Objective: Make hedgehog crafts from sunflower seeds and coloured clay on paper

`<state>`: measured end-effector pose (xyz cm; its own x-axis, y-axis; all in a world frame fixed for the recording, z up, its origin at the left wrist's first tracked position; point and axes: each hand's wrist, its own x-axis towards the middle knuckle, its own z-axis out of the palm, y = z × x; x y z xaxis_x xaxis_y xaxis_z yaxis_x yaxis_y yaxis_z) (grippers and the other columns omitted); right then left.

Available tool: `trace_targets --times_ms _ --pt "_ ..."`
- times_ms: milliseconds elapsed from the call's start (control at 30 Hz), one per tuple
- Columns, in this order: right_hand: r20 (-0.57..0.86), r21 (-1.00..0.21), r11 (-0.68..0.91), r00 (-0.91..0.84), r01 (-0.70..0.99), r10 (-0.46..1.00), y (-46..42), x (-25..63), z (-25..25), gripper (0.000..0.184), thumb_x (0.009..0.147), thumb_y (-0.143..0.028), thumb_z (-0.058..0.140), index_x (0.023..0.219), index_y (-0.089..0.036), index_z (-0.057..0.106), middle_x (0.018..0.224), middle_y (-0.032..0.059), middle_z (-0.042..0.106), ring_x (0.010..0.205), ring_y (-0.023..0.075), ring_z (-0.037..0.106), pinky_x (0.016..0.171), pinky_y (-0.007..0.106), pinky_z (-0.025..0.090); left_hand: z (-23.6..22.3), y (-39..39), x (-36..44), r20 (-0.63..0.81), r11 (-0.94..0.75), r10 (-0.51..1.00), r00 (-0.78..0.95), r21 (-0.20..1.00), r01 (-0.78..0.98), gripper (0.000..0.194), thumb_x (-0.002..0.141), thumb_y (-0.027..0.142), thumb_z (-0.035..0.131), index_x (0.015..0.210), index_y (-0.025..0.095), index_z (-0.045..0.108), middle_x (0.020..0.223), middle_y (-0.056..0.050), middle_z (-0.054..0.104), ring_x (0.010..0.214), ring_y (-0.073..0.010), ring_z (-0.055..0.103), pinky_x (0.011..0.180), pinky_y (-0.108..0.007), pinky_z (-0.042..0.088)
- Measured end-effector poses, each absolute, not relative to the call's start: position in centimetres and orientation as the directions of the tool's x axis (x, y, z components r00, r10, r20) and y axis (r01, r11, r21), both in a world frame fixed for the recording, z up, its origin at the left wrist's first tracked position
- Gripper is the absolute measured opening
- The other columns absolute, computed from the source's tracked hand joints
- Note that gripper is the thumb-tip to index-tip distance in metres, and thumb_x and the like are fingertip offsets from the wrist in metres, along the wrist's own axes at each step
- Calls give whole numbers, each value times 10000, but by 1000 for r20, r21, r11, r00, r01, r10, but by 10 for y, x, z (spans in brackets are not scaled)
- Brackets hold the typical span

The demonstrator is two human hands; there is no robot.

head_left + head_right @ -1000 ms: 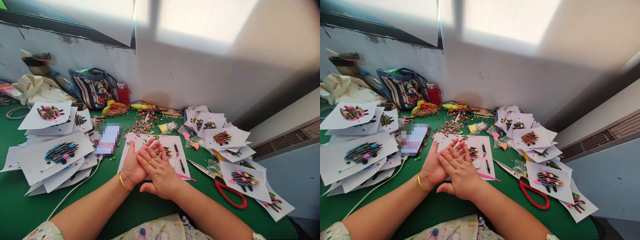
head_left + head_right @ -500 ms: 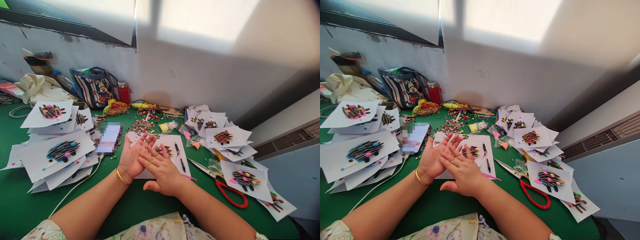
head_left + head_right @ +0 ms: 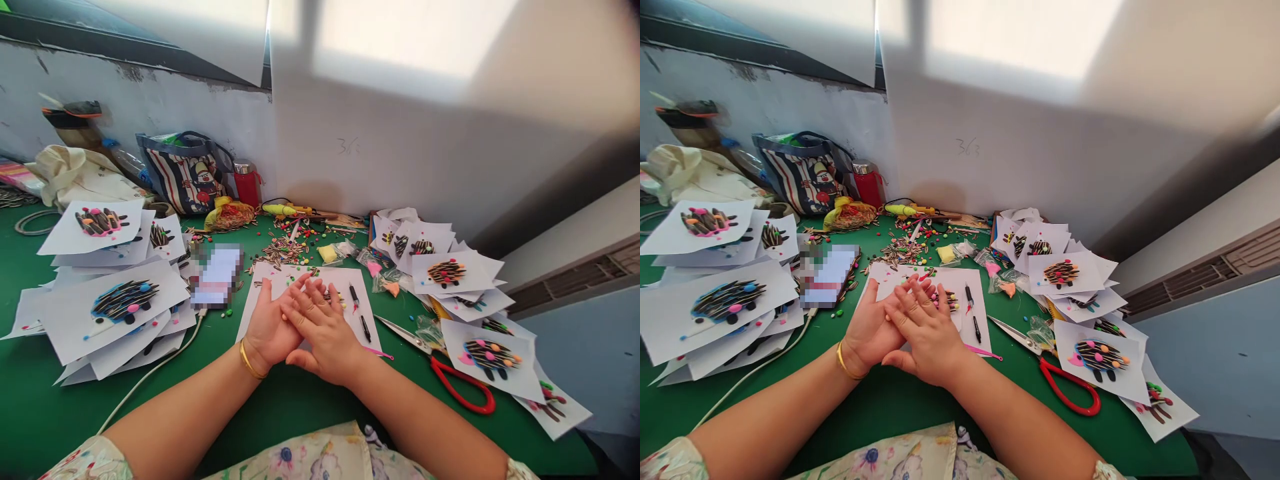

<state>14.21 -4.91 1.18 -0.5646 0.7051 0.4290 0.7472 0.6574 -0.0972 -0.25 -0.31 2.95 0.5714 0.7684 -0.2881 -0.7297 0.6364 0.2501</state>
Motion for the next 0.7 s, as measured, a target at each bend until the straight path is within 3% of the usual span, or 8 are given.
trace_targets --times_ms 133,267,400,567,700 --pt "456 -102 686 -579 720 676 -49 144 12 688 875 -726 430 1437 -330 460 1621 27 223 1507 345 104 1194 629 14 31 -2 -4 -278 602 795 539 259 -755 717 897 720 312 1299 178 554 1353 -173 581 1256 -315 563 1060 -525 438" --pt "447 -113 656 -551 747 704 -49 144 12 727 874 -717 447 1472 -305 412 1621 61 221 1505 347 116 1194 624 28 30 1 -6 -282 616 785 552 251 -747 716 898 708 341 1307 158 548 1353 -187 575 1270 -326 550 1047 -506 458" --pt "473 -117 660 -543 742 694 -49 146 13 615 874 -686 492 1391 -354 516 1624 27 217 1502 355 123 1190 632 37 32 3 -7 -269 583 808 525 230 -779 719 899 715 315 1321 175 532 1341 -184 582 1243 -306 576 992 -470 506" --pt "447 -91 657 -559 748 698 -50 144 13 699 877 -689 480 1455 -297 441 1613 53 248 1504 345 126 1200 617 28 33 2 -6 -307 614 784 540 256 -747 721 905 703 324 1335 161 526 1319 -184 600 1213 -315 594 1008 -498 489" --pt "455 -99 665 -561 740 691 -51 143 14 623 881 -676 490 1397 -327 512 1612 24 253 1506 338 120 1200 621 23 32 1 -6 -289 590 803 522 257 -766 725 901 713 312 1333 172 528 1314 -182 603 1225 -305 588 1005 -482 493"
